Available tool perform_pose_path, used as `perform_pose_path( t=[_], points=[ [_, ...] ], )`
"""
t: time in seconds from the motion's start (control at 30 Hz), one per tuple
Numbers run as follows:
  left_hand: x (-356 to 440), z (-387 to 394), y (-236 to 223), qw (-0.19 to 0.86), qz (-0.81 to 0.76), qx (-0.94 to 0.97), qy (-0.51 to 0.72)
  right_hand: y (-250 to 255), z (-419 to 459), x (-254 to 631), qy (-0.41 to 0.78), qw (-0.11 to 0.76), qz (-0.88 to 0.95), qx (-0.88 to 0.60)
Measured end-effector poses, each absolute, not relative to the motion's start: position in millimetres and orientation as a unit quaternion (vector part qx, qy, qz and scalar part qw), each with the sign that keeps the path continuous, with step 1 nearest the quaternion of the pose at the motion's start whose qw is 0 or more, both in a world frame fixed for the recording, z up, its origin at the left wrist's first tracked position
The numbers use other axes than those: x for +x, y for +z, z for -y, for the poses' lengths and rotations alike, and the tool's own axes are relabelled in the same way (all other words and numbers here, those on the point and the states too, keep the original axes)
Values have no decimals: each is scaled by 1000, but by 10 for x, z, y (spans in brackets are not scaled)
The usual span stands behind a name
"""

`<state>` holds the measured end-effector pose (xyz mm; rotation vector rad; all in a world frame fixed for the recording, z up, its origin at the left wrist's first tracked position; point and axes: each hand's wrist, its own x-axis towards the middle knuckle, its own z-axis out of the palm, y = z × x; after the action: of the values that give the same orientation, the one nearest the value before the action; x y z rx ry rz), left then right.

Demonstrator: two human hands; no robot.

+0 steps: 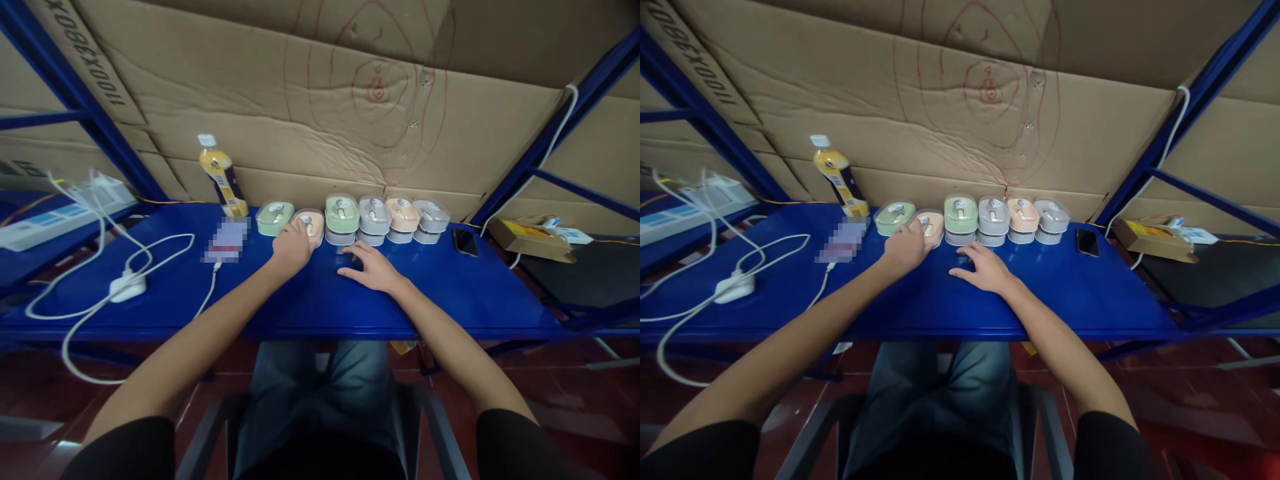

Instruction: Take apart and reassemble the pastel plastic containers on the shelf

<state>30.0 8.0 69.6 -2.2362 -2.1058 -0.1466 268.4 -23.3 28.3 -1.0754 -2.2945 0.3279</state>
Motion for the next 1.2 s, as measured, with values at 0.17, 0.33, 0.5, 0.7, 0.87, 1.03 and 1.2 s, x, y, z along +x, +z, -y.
perform_pose_path(
  t=[0.17, 0.33, 0.5, 0.7, 0.87, 1.03, 1.2],
  points=[
    [262, -200, 781, 21, 671, -738, -64, 287, 222, 2688, 120, 279, 859, -413],
    [-28, -397, 957, 30, 693, -717, -72, 304, 232, 2665, 121, 278, 857, -416],
    [-226, -789, 942, 14, 770, -629, -107, 335, 240, 2659, 129, 277, 855, -418],
    [-253, -905, 732, -23, 774, -616, -142, 342, 240, 2684, 133, 275, 855, -420],
    [-313, -708, 839, 18, 760, -610, -223, 328, 228, 2712, 129, 301, 846, -421],
    [-302, -278, 1066, 57, 655, -662, -360, 417, 264, 2734, 75, 411, 805, -421],
    [-87, 107, 929, -49, 398, -850, -340, 526, 320, 2798, 25, 455, 798, -393]
  ],
)
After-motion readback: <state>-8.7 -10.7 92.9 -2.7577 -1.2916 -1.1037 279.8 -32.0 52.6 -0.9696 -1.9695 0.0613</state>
